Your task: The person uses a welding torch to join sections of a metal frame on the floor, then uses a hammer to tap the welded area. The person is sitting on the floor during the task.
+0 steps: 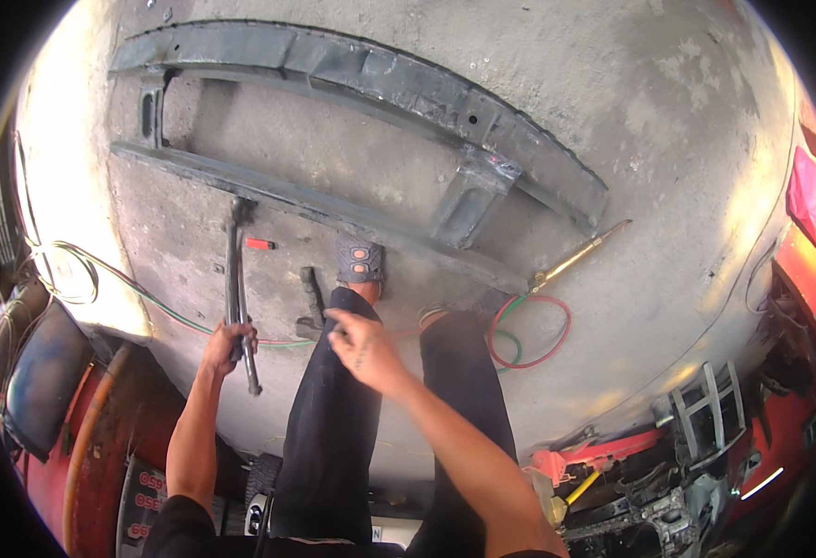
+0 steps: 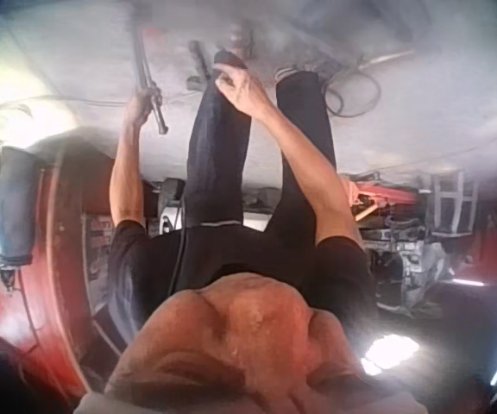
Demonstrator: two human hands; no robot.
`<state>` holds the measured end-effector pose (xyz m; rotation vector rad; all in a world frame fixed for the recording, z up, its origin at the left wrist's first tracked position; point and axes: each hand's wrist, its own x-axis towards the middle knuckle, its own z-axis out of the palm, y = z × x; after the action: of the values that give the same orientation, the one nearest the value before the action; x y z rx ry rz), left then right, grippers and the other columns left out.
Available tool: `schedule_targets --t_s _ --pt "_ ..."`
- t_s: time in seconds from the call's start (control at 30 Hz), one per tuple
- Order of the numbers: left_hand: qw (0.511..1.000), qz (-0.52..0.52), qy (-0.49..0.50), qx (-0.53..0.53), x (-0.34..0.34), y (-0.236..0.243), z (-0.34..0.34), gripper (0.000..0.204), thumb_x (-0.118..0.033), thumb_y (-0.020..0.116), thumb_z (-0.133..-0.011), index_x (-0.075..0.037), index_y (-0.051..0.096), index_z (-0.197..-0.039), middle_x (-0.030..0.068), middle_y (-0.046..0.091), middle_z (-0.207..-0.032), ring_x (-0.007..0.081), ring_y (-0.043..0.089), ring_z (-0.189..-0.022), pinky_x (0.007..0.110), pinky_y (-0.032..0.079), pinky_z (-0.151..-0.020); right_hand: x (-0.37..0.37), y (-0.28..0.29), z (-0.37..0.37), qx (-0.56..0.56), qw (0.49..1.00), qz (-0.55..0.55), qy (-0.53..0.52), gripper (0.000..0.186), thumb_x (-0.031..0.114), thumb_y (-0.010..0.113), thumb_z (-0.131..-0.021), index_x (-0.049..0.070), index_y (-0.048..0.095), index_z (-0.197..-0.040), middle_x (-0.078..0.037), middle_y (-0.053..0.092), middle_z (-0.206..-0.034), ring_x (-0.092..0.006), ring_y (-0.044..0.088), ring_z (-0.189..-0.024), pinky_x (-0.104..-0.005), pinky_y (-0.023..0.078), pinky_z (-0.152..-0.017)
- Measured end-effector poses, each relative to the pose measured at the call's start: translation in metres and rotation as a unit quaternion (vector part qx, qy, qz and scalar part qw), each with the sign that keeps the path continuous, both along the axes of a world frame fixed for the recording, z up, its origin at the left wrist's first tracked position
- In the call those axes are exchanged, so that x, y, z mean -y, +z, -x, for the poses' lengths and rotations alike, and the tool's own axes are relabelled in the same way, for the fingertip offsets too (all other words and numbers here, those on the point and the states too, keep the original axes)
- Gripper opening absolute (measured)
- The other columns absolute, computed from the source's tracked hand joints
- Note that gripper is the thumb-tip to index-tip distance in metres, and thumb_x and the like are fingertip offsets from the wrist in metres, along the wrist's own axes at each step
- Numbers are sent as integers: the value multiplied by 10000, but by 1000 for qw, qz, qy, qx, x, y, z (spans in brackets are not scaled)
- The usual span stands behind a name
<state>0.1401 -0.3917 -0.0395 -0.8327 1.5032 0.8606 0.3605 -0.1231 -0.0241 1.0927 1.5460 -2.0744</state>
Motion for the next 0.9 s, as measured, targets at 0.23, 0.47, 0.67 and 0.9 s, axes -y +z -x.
schedule_targets --t_s 0.23,0.47,0.67,0.9 --pt "991 48 -91 87 -98 190 -47 387 82 633 -812 -1 490 -1162 108 611 -792 236 653 -623 369 581 -578 57 52 57 23 976 217 -6 891 541 627 -972 -104 348 -1519 -312 637 -1283 -377 606 -1251 -407 448 -1066" --pt "900 -12 -436 -15 -148 224 -130 557 -8 597 -791 33 464 -1331 191 653 -895 336 693 -820 417 555 -778 14 96 22 111 956 77 -261 958 110 714 -853 72 134 -1615 -192 591 -1178 -277 676 -958 -369 568 -843" --pt "909 -135 -395 -7 -220 240 -167 708 -190 652 -955 -34 315 -1558 125 640 -1096 217 635 -897 345 515 -785 -40 99 -38 105 835 230 -488 794 2 511 -853 92 155 -1558 -193 582 -1030 -310 716 -768 -429 650 -682" --pt "961 -92 -235 117 -227 237 -169 460 -147 551 -1051 -18 435 -1477 1 515 -816 67 464 -568 239 378 -475 -56 128 -115 48 797 220 -561 655 11 490 -820 -7 326 -1454 -256 603 -1193 -430 682 -1086 -515 607 -915"
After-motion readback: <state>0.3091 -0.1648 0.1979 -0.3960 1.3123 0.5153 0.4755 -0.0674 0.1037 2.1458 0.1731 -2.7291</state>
